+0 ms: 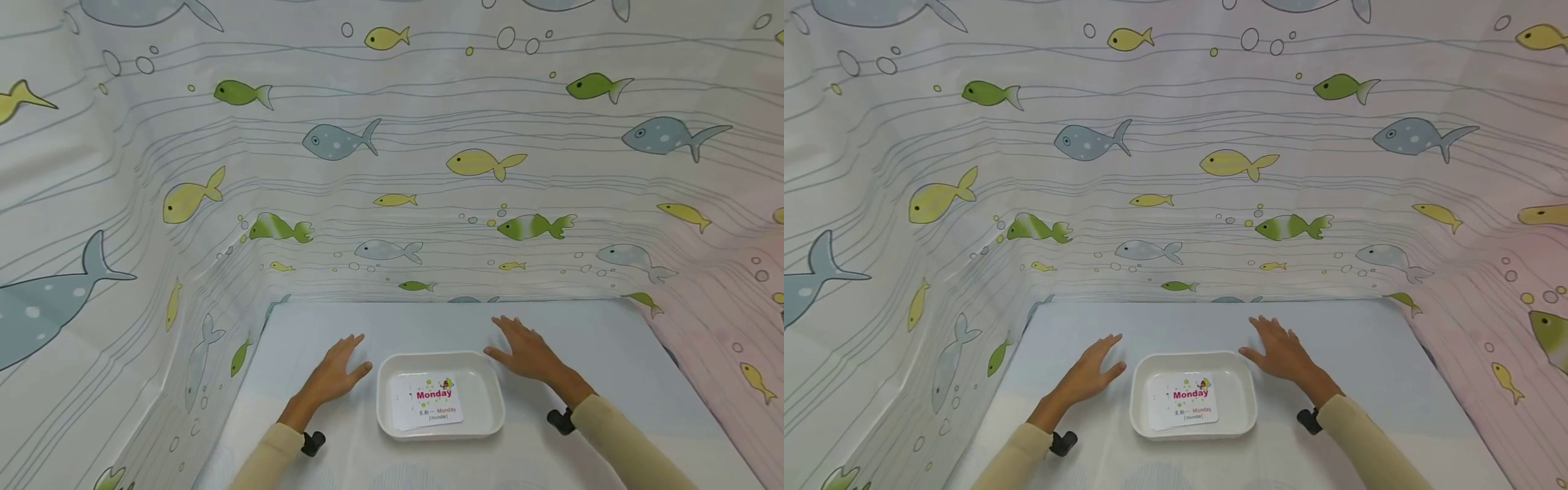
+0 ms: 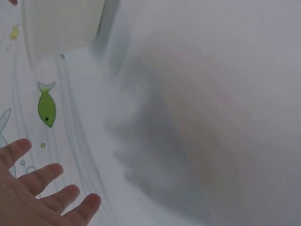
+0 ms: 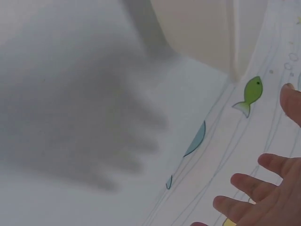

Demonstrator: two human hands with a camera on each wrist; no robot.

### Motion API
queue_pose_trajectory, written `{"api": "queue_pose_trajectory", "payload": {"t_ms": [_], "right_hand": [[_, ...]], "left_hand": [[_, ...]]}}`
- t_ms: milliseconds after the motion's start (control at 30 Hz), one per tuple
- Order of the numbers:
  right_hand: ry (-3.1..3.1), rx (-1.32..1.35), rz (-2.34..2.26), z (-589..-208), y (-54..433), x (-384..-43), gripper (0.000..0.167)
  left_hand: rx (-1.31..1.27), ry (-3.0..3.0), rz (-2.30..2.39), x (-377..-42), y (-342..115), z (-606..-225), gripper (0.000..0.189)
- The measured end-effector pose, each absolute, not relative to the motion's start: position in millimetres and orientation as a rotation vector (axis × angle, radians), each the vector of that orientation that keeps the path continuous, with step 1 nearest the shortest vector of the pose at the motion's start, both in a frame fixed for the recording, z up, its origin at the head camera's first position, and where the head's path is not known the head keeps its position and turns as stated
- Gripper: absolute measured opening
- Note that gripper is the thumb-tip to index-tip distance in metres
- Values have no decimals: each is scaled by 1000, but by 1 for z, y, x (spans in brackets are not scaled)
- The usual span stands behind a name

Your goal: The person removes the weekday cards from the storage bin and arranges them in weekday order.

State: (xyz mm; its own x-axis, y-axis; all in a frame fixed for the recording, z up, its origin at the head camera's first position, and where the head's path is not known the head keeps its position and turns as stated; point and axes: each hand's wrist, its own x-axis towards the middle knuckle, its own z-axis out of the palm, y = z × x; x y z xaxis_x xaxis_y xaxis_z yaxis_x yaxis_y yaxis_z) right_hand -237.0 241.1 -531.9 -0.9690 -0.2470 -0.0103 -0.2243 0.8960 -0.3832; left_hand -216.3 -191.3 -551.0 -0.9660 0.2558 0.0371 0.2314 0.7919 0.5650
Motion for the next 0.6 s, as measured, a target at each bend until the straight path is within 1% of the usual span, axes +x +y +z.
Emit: {"api": "queue_pose_trajectory", "payload": {"t_ms": [233, 600], "right_hand": [[2932, -449, -759, -521, 226, -234, 81], [2854, -498, -784, -518, 205, -230, 76]], "left_hand": [[473, 2916, 912, -213, -184, -554, 71], [512, 2857, 944, -206, -177, -562, 69]]}}
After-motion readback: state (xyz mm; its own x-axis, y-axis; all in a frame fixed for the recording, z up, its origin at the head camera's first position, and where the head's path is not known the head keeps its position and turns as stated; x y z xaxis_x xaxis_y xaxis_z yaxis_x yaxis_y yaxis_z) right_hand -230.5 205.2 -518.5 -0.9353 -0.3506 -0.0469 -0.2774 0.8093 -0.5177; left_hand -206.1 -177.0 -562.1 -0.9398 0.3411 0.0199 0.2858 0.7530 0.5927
